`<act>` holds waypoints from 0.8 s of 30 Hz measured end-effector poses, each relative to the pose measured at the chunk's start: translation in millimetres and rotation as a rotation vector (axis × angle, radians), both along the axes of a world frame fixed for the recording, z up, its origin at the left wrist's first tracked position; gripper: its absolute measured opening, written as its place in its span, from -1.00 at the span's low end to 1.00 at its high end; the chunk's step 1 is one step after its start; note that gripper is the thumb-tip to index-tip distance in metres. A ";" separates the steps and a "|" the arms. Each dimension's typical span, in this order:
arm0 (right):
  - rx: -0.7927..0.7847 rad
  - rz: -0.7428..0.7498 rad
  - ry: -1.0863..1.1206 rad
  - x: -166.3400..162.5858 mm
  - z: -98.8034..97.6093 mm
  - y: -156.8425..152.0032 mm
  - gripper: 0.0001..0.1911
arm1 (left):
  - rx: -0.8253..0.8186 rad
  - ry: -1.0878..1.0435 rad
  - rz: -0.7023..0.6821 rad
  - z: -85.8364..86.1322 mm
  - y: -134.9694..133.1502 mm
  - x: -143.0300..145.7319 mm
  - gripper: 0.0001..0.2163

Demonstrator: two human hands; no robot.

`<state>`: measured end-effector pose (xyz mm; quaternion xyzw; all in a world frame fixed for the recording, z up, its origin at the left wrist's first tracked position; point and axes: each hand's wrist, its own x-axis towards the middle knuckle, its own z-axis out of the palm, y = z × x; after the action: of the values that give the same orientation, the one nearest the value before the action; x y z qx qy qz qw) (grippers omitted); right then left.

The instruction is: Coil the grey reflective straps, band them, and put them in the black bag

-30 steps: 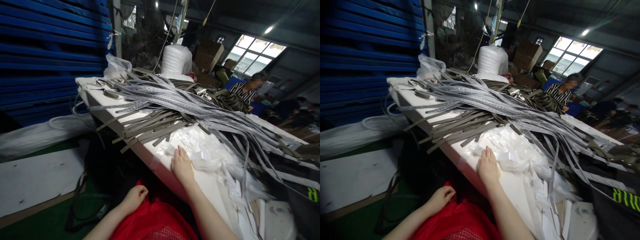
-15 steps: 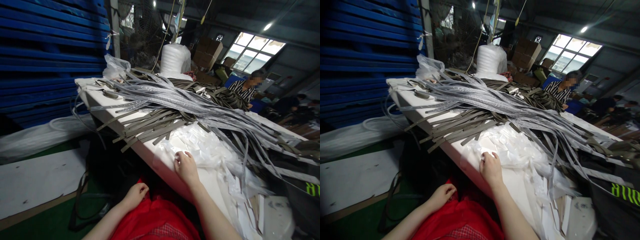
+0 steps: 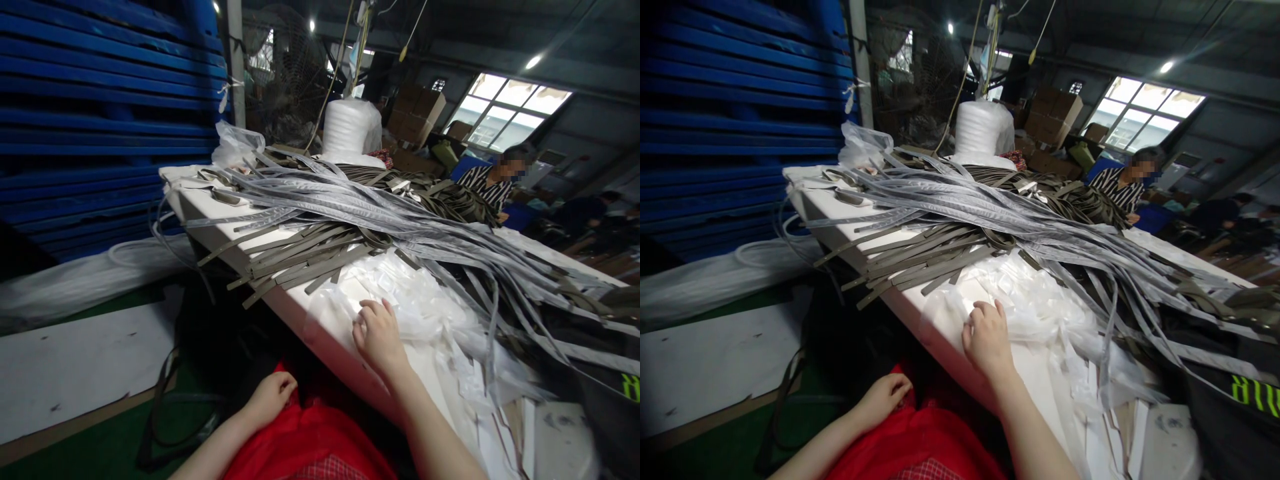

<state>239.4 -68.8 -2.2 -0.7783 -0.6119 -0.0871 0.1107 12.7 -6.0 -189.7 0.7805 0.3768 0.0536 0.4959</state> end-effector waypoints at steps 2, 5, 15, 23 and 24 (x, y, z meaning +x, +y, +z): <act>-0.045 -0.013 0.058 -1.8 9.8 -9.7 -0.86 | 0.043 -0.013 -0.003 11.6 -0.5 -1.2 -0.77; -0.197 -0.102 0.142 -1.1 23.8 -27.7 -0.84 | 0.167 -0.083 0.018 43.1 -0.7 -2.1 -0.73; -0.356 0.357 0.380 -46.1 69.2 -75.4 -0.81 | 0.857 -0.365 -0.134 164.1 18.3 62.2 -0.66; -0.338 0.148 0.340 -17.4 57.3 -86.4 -0.89 | 0.582 0.146 -0.174 135.4 48.7 -0.6 -0.51; -0.349 0.148 0.326 -14.0 53.1 -85.4 -0.88 | 0.564 0.198 -0.129 125.9 51.4 -20.8 -0.52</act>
<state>225.4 -154.2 50.9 -0.7426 -0.6470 0.1549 0.0778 -8.0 45.5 -63.8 0.9112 0.3432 0.0482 0.2228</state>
